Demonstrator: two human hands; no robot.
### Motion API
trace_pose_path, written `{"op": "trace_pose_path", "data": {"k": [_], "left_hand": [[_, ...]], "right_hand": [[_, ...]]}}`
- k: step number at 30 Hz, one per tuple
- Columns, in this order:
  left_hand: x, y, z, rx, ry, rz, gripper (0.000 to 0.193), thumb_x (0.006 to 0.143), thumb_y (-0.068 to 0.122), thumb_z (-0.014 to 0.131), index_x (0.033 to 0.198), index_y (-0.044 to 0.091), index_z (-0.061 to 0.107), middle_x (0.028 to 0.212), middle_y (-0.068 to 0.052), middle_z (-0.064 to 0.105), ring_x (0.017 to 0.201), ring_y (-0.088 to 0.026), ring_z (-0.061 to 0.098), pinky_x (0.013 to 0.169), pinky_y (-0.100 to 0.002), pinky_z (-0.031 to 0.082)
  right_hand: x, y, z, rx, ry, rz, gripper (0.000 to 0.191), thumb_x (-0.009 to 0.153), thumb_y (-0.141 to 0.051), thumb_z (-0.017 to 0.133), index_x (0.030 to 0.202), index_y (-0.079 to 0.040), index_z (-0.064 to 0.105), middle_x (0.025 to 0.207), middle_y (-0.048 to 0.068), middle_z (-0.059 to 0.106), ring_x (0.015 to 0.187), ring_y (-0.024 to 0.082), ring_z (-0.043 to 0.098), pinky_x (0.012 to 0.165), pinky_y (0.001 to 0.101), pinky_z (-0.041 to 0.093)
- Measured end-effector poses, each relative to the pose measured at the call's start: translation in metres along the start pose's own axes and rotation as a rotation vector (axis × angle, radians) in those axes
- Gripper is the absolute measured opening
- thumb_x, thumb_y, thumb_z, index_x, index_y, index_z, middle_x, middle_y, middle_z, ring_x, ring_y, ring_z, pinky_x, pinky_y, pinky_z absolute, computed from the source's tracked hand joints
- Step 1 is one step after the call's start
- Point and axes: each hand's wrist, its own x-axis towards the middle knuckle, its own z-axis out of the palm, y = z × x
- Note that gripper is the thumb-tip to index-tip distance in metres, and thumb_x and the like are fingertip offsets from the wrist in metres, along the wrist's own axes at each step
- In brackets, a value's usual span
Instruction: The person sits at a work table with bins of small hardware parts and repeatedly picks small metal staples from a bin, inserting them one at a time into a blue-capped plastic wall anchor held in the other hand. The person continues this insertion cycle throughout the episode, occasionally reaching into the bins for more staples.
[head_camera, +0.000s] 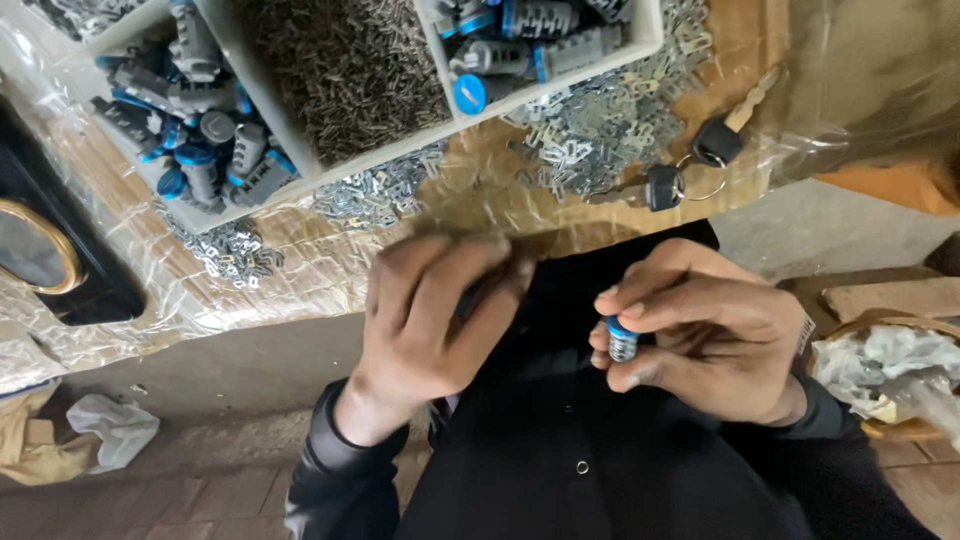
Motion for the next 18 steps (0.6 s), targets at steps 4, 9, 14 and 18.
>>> {"op": "trace_pose_path", "data": {"k": [4,9,14,18], "left_hand": [[-0.019,0.007,-0.003,-0.373,0.167,-0.236,0.026,0.084,-0.002,0.088,0.099,0.01,0.071,0.104,-0.003,0.071,0.098,-0.022,0.067,0.084,-0.037,0.058],[-0.025,0.028,0.003,-0.751,0.191,-0.312,0.027,0.083,-0.002,0.083,0.104,0.007,0.07,0.099,-0.006,0.072,0.092,-0.023,0.07,0.081,-0.037,0.059],[-0.029,0.015,-0.006,-0.527,0.206,-0.089,0.023,0.093,0.0,0.086,0.11,0.003,0.071,0.109,-0.007,0.069,0.097,-0.023,0.067,0.082,-0.034,0.059],[-0.046,-0.003,-0.023,-0.61,0.124,-0.139,0.026,0.079,-0.001,0.083,0.103,0.006,0.075,0.095,-0.008,0.06,0.086,-0.025,0.062,0.076,-0.035,0.051]], "right_hand": [[0.009,0.007,0.004,0.073,0.003,0.072,0.035,0.09,0.011,0.077,0.123,0.009,0.064,0.126,0.025,0.063,0.102,0.026,0.077,0.085,0.0332,0.073],[0.016,0.008,0.015,-0.012,-0.081,0.047,0.033,0.094,0.005,0.077,0.124,0.008,0.064,0.13,0.024,0.061,0.106,0.024,0.074,0.084,0.0285,0.071],[0.022,0.01,0.03,-0.236,-0.083,0.007,0.034,0.091,0.0,0.079,0.122,0.008,0.066,0.129,0.022,0.063,0.099,0.02,0.08,0.077,0.0236,0.072],[0.029,0.02,0.04,-0.233,-0.195,0.015,0.033,0.088,-0.001,0.081,0.117,0.007,0.068,0.123,0.021,0.064,0.097,0.02,0.079,0.079,0.0248,0.071]]}}
